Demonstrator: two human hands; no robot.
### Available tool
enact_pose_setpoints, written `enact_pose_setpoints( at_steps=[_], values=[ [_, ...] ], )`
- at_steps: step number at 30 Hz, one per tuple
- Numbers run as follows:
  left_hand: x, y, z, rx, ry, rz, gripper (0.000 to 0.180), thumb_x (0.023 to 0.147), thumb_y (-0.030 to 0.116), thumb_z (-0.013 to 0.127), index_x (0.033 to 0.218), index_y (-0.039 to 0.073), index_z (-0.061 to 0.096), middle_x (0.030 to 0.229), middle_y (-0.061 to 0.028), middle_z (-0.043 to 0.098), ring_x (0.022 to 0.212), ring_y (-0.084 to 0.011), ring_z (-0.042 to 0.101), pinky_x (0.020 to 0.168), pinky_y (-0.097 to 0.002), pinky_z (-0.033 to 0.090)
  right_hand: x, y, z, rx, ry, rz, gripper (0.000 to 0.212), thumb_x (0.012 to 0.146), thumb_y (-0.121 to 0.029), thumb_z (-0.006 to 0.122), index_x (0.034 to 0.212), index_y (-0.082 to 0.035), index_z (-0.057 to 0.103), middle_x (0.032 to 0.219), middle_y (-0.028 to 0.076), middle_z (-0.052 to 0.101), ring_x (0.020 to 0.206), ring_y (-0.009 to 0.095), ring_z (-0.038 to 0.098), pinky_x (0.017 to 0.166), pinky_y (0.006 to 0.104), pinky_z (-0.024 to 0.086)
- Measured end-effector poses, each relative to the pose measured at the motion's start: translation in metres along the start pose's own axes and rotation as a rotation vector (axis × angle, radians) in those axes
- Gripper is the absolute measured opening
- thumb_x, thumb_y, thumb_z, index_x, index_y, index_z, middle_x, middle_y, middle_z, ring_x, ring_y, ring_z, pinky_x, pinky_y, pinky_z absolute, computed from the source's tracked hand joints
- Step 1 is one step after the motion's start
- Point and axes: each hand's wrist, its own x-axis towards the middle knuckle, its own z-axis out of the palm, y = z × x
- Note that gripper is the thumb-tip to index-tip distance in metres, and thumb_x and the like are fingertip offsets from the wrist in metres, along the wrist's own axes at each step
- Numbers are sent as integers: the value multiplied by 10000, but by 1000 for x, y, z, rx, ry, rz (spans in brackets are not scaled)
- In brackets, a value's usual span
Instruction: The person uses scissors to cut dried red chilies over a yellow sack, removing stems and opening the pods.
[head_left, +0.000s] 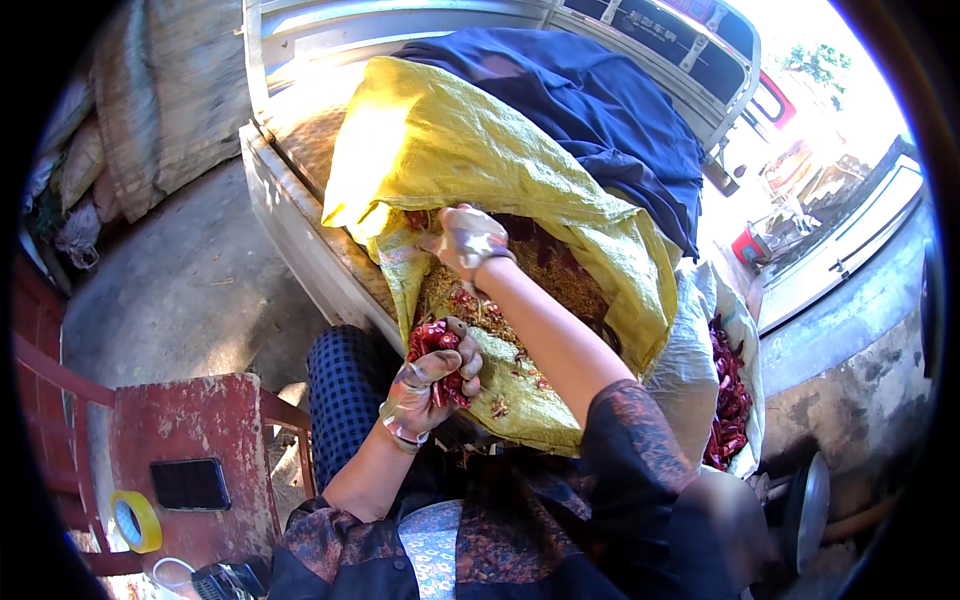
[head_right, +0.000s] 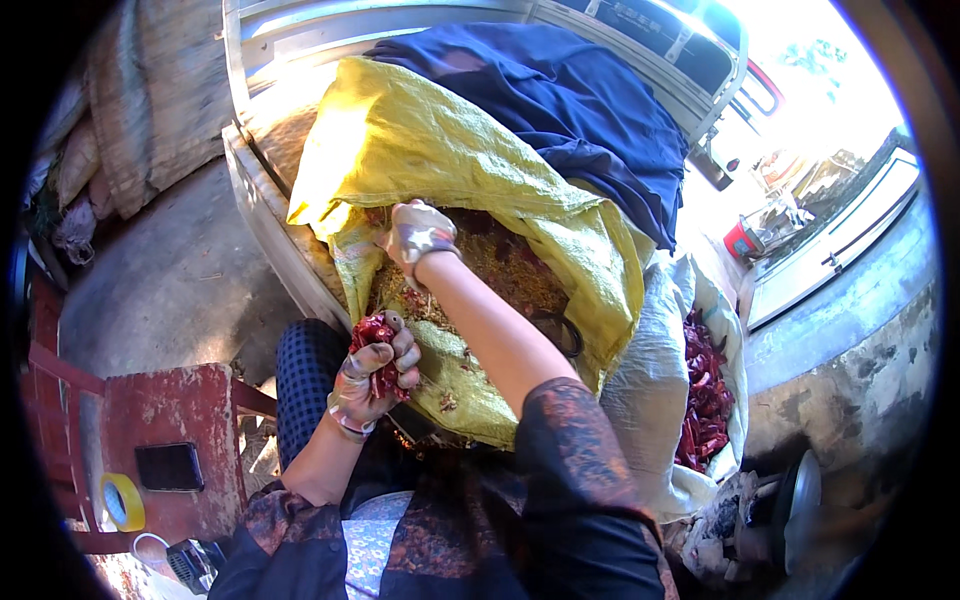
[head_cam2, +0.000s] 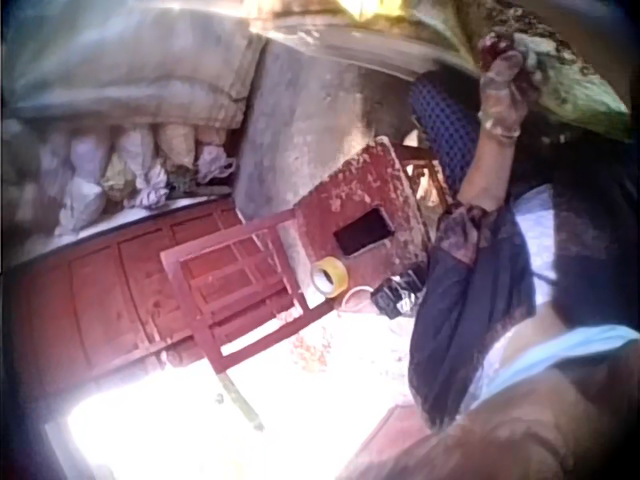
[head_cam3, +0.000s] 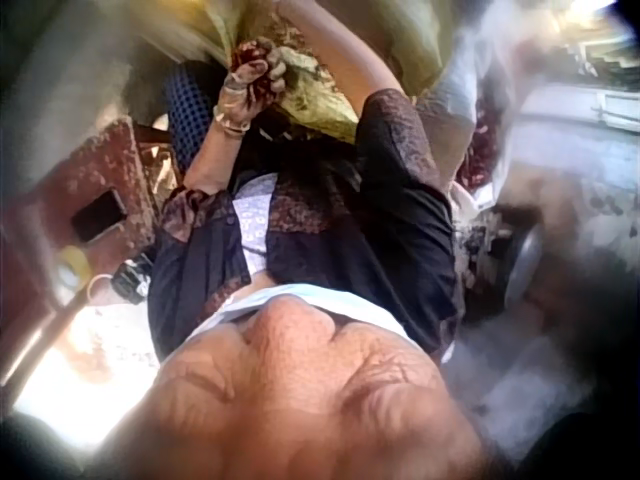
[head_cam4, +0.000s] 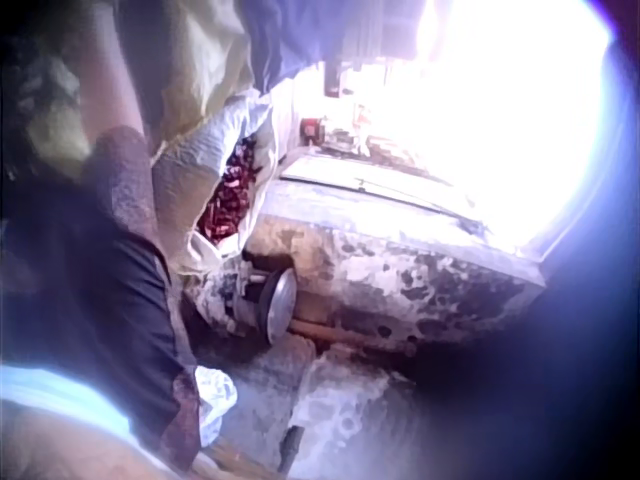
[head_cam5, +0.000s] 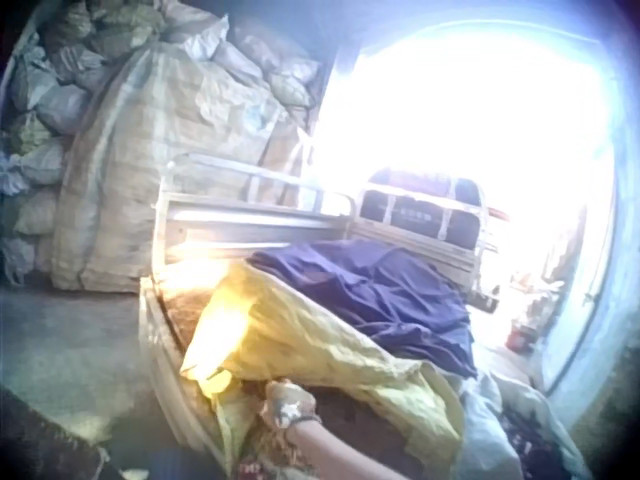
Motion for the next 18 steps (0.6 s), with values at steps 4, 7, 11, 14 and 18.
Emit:
enact_pose_setpoints(
  at_steps=[4, 7, 11, 14, 18],
  values=[
    [0, 4, -5, -23, -18, 34, 303, 779, 22, 648, 1043, 120, 535, 847, -28, 470, 762, -167, 485, 564, -286, 445, 22, -2, 18, 40, -16, 131, 207, 795, -191, 641, 928, -45, 703, 969, 172, 683, 909, 329, 666, 800, 390, 530],
    [-2, 6, -9, -14, 9, 69, 275, 784, 25, 642, 1025, 111, 539, 844, -31, 470, 763, -170, 493, 554, -282, 445, 8, 12, 12, 121, 5, 128, 221, 781, -205, 637, 920, -37, 671, 913, 184, 669, 883, 332, 654, 777, 398, 518],
    [-1, 7, -5, 72, 51, 120, 269, 783, 16, 628, 1022, 104, 543, 938, -62, 539, 816, -194, 533, 582, -301, 495, -41, 47, -31, 183, -160, -2, 157, 847, -173, 600, 907, -34, 638, 750, 96, 619, 662, 195, 575, 611, 356, 460],
    [1, 7, -3, 231, 59, 175, 271, 767, 7, 616, 1018, 84, 548, 1084, -118, 585, 938, -226, 577, 655, -319, 533, -85, 88, -44, 844, -189, 67, 91, 846, -107, 578, 882, -34, 619, 718, -15, 537, 662, 86, 486, 582, 282, 399],
    [5, -3, 7, 434, 45, 263, 282, 745, -22, 625, 1009, 53, 558, 1212, -160, 571, 1110, -276, 567, 882, -341, 496, -130, 78, -82, 528, -371, 15, 140, 791, -91, 593, 903, -8, 603, 690, -19, 506, 645, 91, 427, 562, 253, 374]
  ],
)
